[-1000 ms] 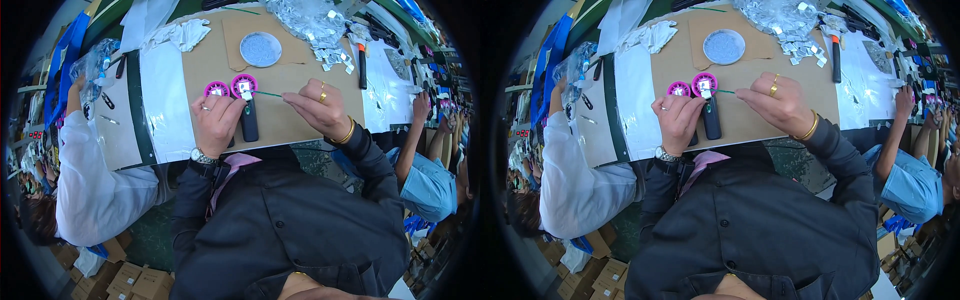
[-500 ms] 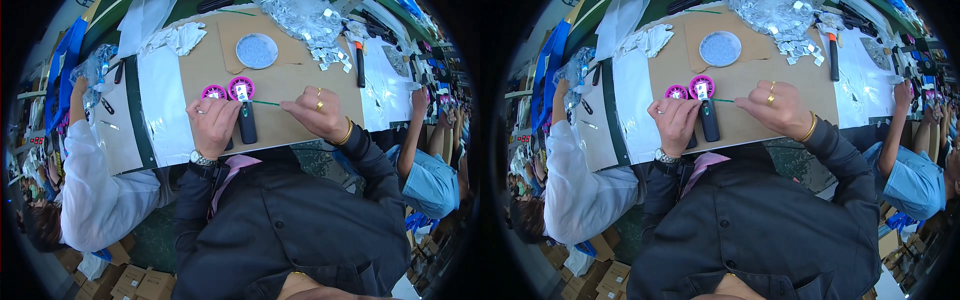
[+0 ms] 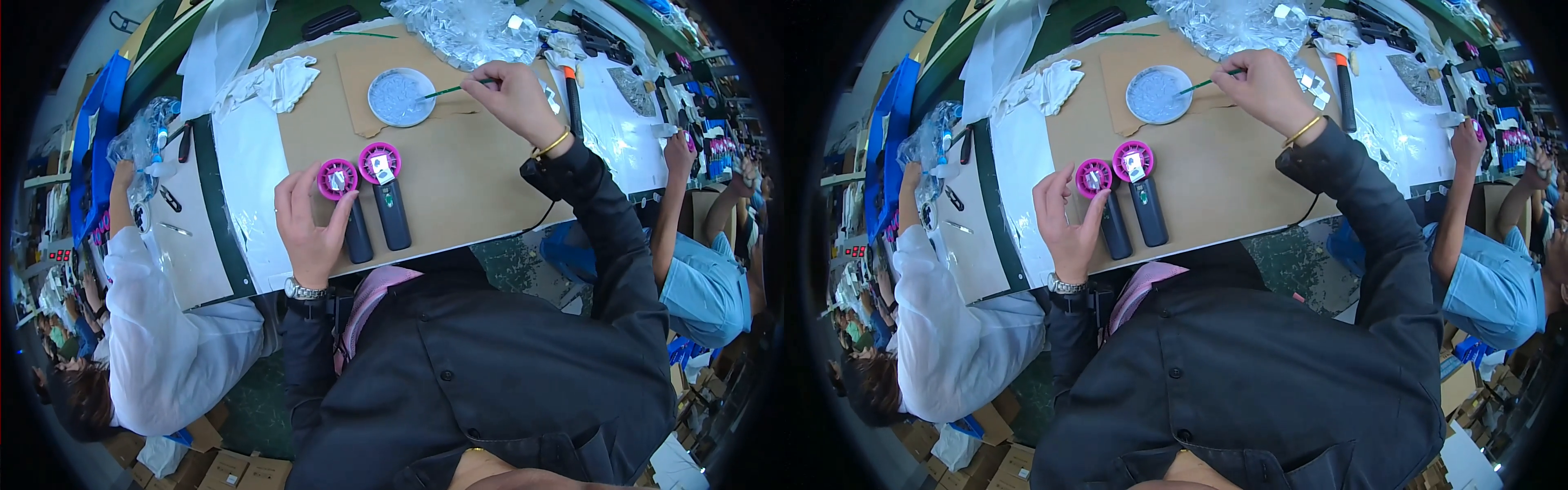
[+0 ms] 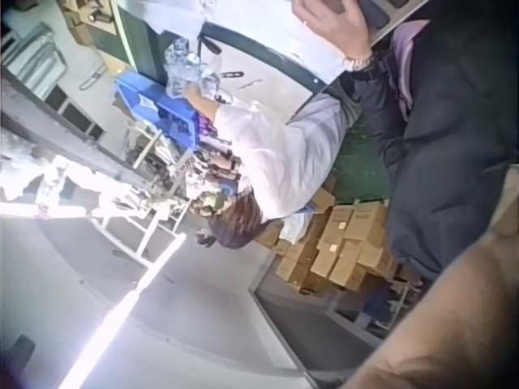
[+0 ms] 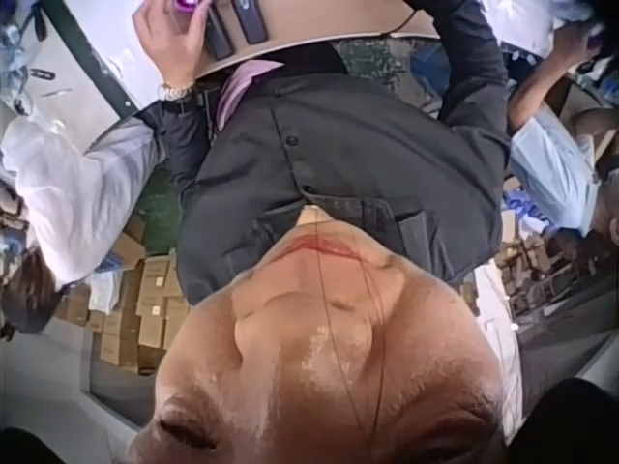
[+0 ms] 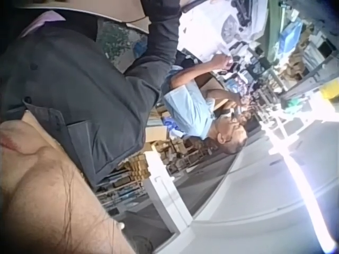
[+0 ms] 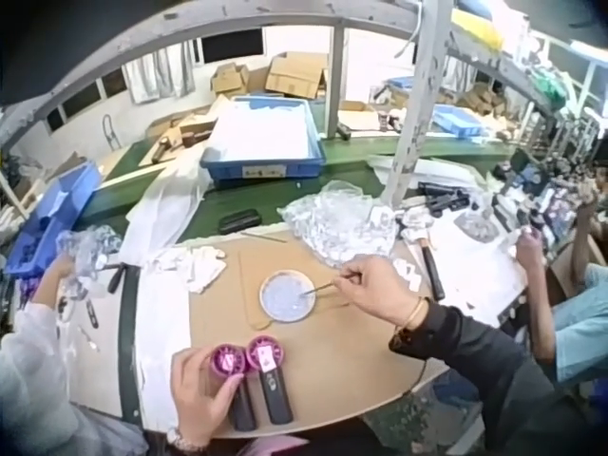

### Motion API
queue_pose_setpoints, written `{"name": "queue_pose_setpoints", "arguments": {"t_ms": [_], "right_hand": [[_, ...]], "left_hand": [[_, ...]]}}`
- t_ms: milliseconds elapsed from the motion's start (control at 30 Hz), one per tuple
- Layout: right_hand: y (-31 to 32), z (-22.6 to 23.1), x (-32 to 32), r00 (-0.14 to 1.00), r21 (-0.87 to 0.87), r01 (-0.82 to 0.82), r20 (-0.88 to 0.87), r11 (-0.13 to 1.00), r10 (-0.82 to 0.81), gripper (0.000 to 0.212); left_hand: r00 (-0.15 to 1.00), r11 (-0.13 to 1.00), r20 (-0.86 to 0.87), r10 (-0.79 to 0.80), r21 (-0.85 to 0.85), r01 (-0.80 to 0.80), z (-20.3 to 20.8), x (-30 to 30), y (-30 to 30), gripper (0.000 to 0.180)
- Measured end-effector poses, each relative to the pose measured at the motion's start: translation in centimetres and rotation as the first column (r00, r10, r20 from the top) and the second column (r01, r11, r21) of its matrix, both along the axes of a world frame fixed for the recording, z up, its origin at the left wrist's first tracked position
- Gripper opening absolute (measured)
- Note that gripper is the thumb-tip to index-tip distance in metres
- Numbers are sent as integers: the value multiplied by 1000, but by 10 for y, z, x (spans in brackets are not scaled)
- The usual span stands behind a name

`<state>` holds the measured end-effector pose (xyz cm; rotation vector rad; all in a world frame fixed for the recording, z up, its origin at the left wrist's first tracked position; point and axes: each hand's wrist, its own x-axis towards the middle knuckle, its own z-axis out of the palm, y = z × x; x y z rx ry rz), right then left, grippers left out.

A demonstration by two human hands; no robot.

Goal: Applying a sealant or adhesive to handheld fan components using an applicator tool at a factory workstation.

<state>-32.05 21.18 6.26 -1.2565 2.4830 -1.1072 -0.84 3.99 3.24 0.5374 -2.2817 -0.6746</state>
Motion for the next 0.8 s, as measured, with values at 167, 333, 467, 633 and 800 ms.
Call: {"name": "queue_pose_setpoints", "arguments": {"t_ms": [167,333,467,633,800], "right_hand": [[-16,-19,-16,911,-106,-85,-412,991,34,23],[-18,-14,-22,893,-116,-78,-450,990,18,26],[-9,-8,-19,994,15,70,-81,997,-68,27],[0,-33,-16,950,0,233,215,973,-228,30],[-5,-50,-11,935,-63,261,264,963,-237,30]], "left_hand": [[999,999,20,-37,-12,37,-8,-2,-2,54],[998,998,42,-54,-14,55,-9,-2,-5,55],[996,997,53,-71,10,71,-6,-3,-5,56],[995,996,57,-86,32,84,-8,-2,-3,57],[993,996,69,-92,-1,92,-10,-2,-3,57]]}}
